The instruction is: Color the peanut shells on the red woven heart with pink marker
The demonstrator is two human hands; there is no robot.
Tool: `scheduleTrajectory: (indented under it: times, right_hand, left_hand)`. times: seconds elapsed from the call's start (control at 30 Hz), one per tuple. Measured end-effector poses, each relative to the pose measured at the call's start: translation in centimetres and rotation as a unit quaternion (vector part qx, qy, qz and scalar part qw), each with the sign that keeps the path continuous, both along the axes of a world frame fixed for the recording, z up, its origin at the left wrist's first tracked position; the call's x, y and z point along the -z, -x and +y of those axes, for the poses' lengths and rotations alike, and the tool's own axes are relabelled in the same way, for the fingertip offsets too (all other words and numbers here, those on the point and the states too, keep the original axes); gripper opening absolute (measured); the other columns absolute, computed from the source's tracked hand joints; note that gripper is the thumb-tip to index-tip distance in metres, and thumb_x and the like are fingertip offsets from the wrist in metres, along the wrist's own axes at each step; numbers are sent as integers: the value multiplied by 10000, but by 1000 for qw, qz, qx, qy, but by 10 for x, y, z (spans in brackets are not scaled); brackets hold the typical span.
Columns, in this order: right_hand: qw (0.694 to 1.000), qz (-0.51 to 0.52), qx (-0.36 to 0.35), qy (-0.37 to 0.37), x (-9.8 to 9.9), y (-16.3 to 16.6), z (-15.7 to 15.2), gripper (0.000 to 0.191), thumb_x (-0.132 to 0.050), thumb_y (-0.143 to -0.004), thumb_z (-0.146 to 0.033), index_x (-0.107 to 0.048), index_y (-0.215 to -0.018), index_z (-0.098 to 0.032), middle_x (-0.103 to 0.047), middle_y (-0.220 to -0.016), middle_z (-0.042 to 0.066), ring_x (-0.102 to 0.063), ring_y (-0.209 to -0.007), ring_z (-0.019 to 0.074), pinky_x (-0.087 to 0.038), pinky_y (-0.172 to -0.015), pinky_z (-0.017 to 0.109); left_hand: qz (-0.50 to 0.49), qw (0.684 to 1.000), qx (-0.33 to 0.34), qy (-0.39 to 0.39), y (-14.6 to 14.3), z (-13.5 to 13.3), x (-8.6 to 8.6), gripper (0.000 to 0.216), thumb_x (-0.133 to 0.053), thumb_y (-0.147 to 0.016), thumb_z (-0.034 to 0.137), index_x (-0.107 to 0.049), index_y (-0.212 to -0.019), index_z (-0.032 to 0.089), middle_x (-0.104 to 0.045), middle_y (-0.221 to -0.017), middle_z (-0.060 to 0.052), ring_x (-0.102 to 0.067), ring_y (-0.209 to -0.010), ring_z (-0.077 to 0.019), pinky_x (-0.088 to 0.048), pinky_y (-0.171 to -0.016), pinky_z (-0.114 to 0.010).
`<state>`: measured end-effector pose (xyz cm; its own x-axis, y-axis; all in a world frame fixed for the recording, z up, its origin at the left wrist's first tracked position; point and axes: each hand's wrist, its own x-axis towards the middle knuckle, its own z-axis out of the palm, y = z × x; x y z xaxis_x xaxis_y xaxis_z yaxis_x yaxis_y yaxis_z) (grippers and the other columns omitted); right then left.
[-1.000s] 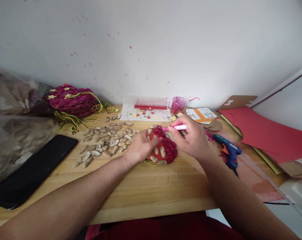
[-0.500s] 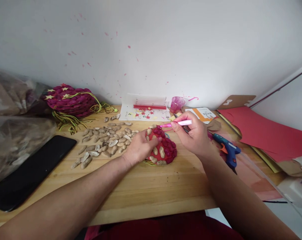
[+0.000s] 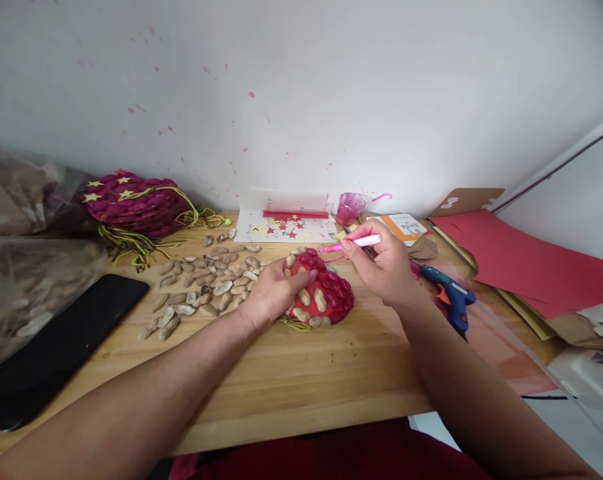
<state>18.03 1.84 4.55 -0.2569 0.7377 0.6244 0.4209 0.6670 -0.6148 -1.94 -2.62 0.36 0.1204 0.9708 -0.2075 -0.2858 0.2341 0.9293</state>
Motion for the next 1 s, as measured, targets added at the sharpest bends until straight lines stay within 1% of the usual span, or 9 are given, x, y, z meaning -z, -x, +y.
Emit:
scheduleTrajectory:
  times: [0.1, 0.2, 0.33, 0.53, 0.7, 0.83, 1.0]
  right_hand:
    - [1000, 5, -9, 15, 1, 1, -1, 110, -676, -967, -319, -607, -933, -241, -628, -791, -5, -559, -675, 159, -452, -628, 315]
    - [1000, -7, -6, 26, 0, 2, -2, 127, -687, -957, -324, -606, -915, -236, -607, -773, -11, -531, -654, 149, -424, -605, 305]
    - [1000, 6, 0, 4, 1, 1, 1, 115, -683, -958, -299, -598, -913, -234, -613, -794, -12, -550, -688, 151, -438, -644, 309]
    - [999, 24, -7, 21, 3, -1, 4, 113, -673, -960, -306, -597, -916, -235, -597, -762, -18, -524, -656, 148, -412, -592, 294]
    - [999, 37, -13, 29, 1, 0, 3, 120, -665, -970, -316, -588, -920, -239, -615, -786, -10, -550, -679, 153, -417, -597, 299]
    - [1000, 10, 0, 19, 0, 1, 1, 104, -682, -950, -297, -607, -918, -233, -606, -783, -12, -521, -652, 144, -414, -602, 305]
    - [999, 36, -1, 18, 2, 1, 2, 111, -668, -969, -315, -597, -932, -239, -606, -770, -18, -533, -664, 150, -428, -616, 305]
  left_hand:
    - [-38, 999, -5, 18, -1, -2, -4, 486, -945, -603, 415, -717, -938, 147, -792, -778, -68, -741, -632, -224, -629, -681, -358]
    - [-45, 999, -4, 22, -2, -2, -6, 497, -958, -585, 396, -717, -938, 143, -791, -771, -70, -739, -622, -221, -625, -666, -351]
    - [-54, 998, -9, 26, -1, -1, -5, 510, -967, -570, 383, -711, -935, 137, -787, -758, -65, -732, -606, -214, -621, -657, -345]
    - [-54, 998, -12, 26, -2, -1, -5, 504, -968, -565, 387, -703, -915, 140, -784, -750, -65, -729, -600, -216, -616, -645, -345]
    - [-52, 998, -4, 22, -2, -2, -6, 516, -967, -574, 405, -716, -937, 137, -784, -760, -64, -734, -616, -218, -608, -634, -336]
    - [-42, 999, 1, 20, -2, -2, -6, 536, -961, -591, 434, -722, -968, 137, -785, -769, -64, -734, -621, -218, -612, -651, -343]
    - [-40, 999, 3, 17, -1, -2, -4, 534, -960, -597, 442, -717, -965, 142, -785, -772, -62, -729, -616, -215, -608, -645, -338]
